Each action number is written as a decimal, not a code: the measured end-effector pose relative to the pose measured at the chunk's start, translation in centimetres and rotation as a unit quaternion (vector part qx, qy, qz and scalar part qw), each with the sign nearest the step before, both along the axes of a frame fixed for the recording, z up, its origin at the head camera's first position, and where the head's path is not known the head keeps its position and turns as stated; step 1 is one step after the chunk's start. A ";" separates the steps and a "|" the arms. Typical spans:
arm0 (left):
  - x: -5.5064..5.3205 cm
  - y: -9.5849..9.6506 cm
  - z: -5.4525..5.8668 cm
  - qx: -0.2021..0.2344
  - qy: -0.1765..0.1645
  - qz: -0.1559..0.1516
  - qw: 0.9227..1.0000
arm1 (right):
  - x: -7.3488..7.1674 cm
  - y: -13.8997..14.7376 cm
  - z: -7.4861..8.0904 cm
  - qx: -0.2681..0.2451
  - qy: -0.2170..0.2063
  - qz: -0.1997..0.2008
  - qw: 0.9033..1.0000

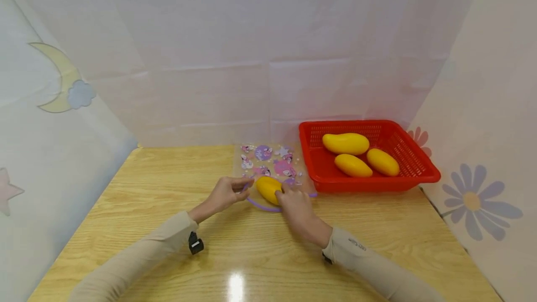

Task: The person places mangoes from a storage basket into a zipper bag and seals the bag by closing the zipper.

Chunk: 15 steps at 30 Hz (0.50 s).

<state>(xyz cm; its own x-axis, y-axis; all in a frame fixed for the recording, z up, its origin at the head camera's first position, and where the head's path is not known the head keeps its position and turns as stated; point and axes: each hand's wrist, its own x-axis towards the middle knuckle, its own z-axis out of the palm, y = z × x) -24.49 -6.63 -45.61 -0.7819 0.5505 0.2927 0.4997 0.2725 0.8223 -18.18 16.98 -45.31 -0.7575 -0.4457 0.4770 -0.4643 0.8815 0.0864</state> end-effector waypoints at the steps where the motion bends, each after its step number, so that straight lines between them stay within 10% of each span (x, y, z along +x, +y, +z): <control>1: 0.0 0.0 0.0 -0.002 -0.002 0.001 1.000 | 0.1 0.0 0.0 0.000 -0.001 0.000 1.000; 12: 0.1 -0.1 0.0 -0.003 -0.001 -0.003 1.000 | 0.2 0.1 0.6 -0.041 -0.005 0.019 0.999; 15: 1.1 -0.1 1.6 -0.003 -0.003 -0.008 1.000 | 0.3 0.2 0.9 -0.055 -0.011 0.027 0.998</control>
<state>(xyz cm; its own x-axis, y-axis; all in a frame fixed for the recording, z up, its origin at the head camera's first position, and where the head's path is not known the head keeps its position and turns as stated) -23.39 -6.75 -43.96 -0.7743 0.5651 0.2848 0.4995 0.2695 0.8233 -17.87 17.17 -44.37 -0.7445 -0.4319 0.5090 -0.5117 0.8589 -0.0197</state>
